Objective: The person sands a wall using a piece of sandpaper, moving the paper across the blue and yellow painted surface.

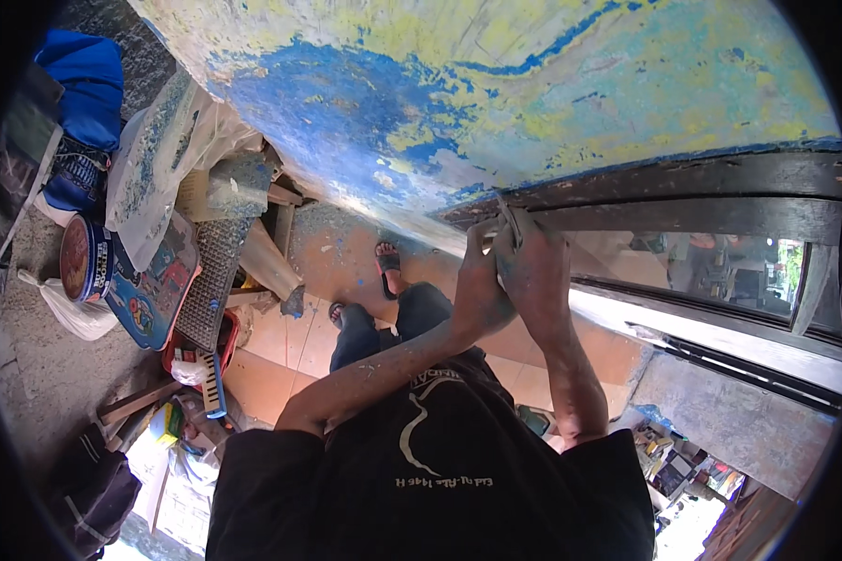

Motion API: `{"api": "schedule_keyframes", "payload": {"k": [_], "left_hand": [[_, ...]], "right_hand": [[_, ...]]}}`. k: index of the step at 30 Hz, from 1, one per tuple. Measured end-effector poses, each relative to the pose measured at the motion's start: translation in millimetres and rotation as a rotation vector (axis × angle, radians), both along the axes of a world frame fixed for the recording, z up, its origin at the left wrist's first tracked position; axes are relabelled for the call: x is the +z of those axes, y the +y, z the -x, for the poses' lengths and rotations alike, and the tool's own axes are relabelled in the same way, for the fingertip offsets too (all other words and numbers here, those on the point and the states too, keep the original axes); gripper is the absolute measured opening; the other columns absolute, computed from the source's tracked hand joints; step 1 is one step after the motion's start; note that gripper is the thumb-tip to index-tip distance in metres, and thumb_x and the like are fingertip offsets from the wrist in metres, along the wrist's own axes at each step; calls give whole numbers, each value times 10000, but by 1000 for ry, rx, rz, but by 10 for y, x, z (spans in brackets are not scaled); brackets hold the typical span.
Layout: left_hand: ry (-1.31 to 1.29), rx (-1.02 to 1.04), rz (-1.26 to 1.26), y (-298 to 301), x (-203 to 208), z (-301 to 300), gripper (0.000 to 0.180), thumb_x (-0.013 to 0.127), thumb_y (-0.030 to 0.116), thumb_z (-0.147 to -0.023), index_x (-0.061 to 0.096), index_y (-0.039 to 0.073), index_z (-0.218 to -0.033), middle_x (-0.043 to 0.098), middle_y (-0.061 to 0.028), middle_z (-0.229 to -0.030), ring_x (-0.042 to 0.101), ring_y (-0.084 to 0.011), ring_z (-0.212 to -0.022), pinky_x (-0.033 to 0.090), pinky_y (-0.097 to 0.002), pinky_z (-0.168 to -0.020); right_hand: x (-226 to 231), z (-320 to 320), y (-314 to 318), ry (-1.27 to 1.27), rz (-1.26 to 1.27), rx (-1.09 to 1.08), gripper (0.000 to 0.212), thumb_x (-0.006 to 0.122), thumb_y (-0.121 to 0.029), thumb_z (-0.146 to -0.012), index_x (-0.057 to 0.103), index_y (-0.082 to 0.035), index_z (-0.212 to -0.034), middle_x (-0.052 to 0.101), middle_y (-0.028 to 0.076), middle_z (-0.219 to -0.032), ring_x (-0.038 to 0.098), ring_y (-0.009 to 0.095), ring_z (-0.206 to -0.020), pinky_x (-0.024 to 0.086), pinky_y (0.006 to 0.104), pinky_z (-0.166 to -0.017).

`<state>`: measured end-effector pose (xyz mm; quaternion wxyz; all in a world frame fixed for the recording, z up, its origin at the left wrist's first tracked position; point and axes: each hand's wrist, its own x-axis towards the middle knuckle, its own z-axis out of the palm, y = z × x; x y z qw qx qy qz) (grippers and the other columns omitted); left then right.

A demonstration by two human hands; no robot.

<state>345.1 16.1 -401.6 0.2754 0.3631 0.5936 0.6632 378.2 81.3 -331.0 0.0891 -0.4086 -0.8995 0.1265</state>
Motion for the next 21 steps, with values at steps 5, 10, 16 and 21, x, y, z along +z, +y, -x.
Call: {"api": "schedule_keyframes", "payload": {"k": [5, 10, 16, 21], "left_hand": [[1, -10, 120, -56, -151, -112, 552, 700, 124, -722, 484, -33, -1205, 387, -234, -1246, 486, -397, -1095, 438, -436, -881], [12, -21, 62, 36, -118, -20, 565, 691, 127, -734, 461, -38, -1223, 377, -235, -1252, 482, -394, -1105, 439, -426, -882], [31, 50, -34, -5, 90, -1, 593, 708, 130, -725, 460, -41, -1235, 372, -228, -1258, 464, -374, -1134, 441, -409, -892], [109, 91, -31, -43, 112, -32, 634, 716, 136, -723, 435, -33, -1266, 363, -219, -1271, 434, -370, -1170, 447, -402, -891]], "right_hand": [[-208, -79, -43, -21, -101, 69, 191, 558, -124, -806, 591, -31, -969, 632, 224, -778, 630, 388, -725, 506, 465, -623], [-102, -3, 7, 18, -74, 26, 181, 566, -125, -803, 592, -49, -966, 637, 208, -767, 626, 387, -681, 506, 467, -593], [110, 8, -125, 60, -83, -8, 188, 581, -115, -810, 610, -55, -985, 639, 194, -767, 633, 367, -663, 509, 430, -571], [114, 1, -125, 79, -103, 45, 186, 583, -105, -823, 622, -58, -999, 642, 188, -803, 646, 338, -694, 509, 408, -579]]}}
